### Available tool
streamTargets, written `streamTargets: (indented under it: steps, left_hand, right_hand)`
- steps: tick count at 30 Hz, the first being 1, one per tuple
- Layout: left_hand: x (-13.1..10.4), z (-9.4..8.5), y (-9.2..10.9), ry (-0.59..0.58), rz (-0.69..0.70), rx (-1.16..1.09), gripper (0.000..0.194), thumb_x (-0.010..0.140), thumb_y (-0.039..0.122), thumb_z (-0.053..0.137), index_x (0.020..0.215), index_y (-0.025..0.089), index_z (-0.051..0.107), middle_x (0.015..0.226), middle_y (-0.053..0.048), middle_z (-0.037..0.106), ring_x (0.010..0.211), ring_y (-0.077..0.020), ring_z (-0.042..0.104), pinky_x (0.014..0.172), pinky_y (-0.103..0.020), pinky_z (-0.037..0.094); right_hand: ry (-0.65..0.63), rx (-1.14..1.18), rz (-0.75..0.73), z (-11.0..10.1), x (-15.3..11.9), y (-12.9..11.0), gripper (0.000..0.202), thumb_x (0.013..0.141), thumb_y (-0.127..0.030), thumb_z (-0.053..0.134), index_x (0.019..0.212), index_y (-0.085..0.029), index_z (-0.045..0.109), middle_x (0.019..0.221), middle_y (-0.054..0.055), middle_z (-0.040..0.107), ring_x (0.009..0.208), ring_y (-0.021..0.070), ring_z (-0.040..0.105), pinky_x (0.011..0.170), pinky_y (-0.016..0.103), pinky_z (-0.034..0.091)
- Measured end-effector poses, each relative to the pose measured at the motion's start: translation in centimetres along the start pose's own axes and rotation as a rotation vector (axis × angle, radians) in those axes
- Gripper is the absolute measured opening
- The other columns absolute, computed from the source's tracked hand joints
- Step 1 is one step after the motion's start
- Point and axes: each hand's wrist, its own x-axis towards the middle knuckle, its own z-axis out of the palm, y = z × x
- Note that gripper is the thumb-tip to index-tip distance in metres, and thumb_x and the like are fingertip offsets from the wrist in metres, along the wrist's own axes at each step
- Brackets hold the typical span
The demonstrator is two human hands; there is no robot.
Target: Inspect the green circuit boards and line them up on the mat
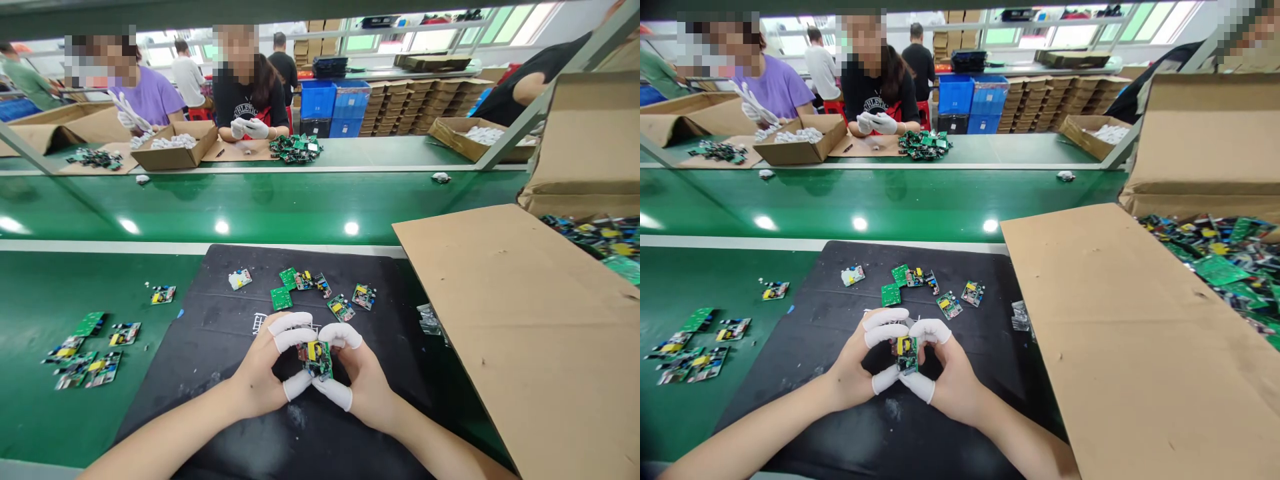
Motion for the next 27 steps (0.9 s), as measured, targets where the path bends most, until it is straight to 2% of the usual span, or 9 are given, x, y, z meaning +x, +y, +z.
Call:
streamTargets:
  steps: [4,11,17,21,23,25,27]
  left_hand:
    - [0.0,0.0,-0.1,-0.016,0.033,0.037,0.041,0.08,0.015,0.053,0.12,0.022,0.048,0.124,-0.012,0.052,0.119,-0.0248,0.048,0.099,-0.044,0.04]
    - [0.3,-0.2,0.0,0.007,0.092,0.053,0.044,0.078,0.015,0.053,0.121,0.02,0.048,0.122,-0.013,0.053,0.116,-0.0239,0.05,0.099,-0.043,0.039]
    - [0.2,-0.1,-0.1,0.034,0.124,0.055,0.043,0.075,0.02,0.056,0.117,0.018,0.05,0.119,-0.013,0.055,0.115,-0.0228,0.052,0.099,-0.039,0.04]
    - [0.1,-0.2,0.0,0.056,0.137,0.159,0.043,0.075,0.022,0.055,0.117,0.017,0.049,0.115,-0.013,0.058,0.112,-0.0228,0.055,0.1,-0.04,0.041]
    - [0.6,-1.3,-0.4,0.075,0.152,0.319,0.042,0.075,0.021,0.055,0.116,0.018,0.05,0.115,-0.012,0.059,0.109,-0.0231,0.057,0.102,-0.043,0.039]
    - [1.4,-3.6,-1.3,0.13,0.129,0.576,0.04,0.074,0.019,0.056,0.114,0.02,0.053,0.117,-0.011,0.06,0.107,-0.0244,0.058,0.104,-0.047,0.035]
    - [2.3,-7.1,-2.8,0.217,-0.051,0.866,0.034,0.073,0.022,0.059,0.107,0.021,0.058,0.122,-0.011,0.058,0.108,-0.0285,0.057,0.104,-0.051,0.032]
  right_hand:
    - [0.049,-0.151,-0.088,0.2,-0.2,-0.1,0.028,0.073,-0.021,0.07,0.095,-0.025,0.053,0.081,0.0,0.051,0.07,0.0139,0.049,0.068,0.028,0.045]
    - [0.044,-0.216,-0.105,-0.1,-0.1,-0.1,0.031,0.07,-0.026,0.073,0.095,-0.024,0.055,0.08,0.001,0.053,0.071,0.0153,0.051,0.069,0.029,0.046]
    - [0.025,-0.238,-0.128,-0.3,-0.2,-0.2,0.034,0.073,-0.027,0.07,0.103,-0.023,0.055,0.083,0.001,0.056,0.073,0.0152,0.055,0.073,0.029,0.049]
    - [0.009,-0.303,-0.164,-0.3,0.0,-0.5,0.038,0.076,-0.024,0.066,0.112,-0.023,0.053,0.085,0.001,0.059,0.074,0.0146,0.057,0.075,0.029,0.051]
    - [0.006,-0.349,-0.194,-0.4,0.2,-0.6,0.043,0.077,-0.019,0.062,0.118,-0.023,0.05,0.084,0.001,0.06,0.073,0.0139,0.056,0.075,0.029,0.051]
    - [0.043,-0.413,-0.215,-0.8,0.5,-0.5,0.041,0.079,-0.017,0.058,0.119,-0.023,0.051,0.083,0.001,0.062,0.073,0.0141,0.057,0.075,0.03,0.052]
    - [0.117,-0.487,-0.213,-1.2,0.9,-0.2,0.032,0.081,-0.018,0.055,0.113,-0.022,0.056,0.081,0.002,0.063,0.075,0.0153,0.06,0.077,0.032,0.052]
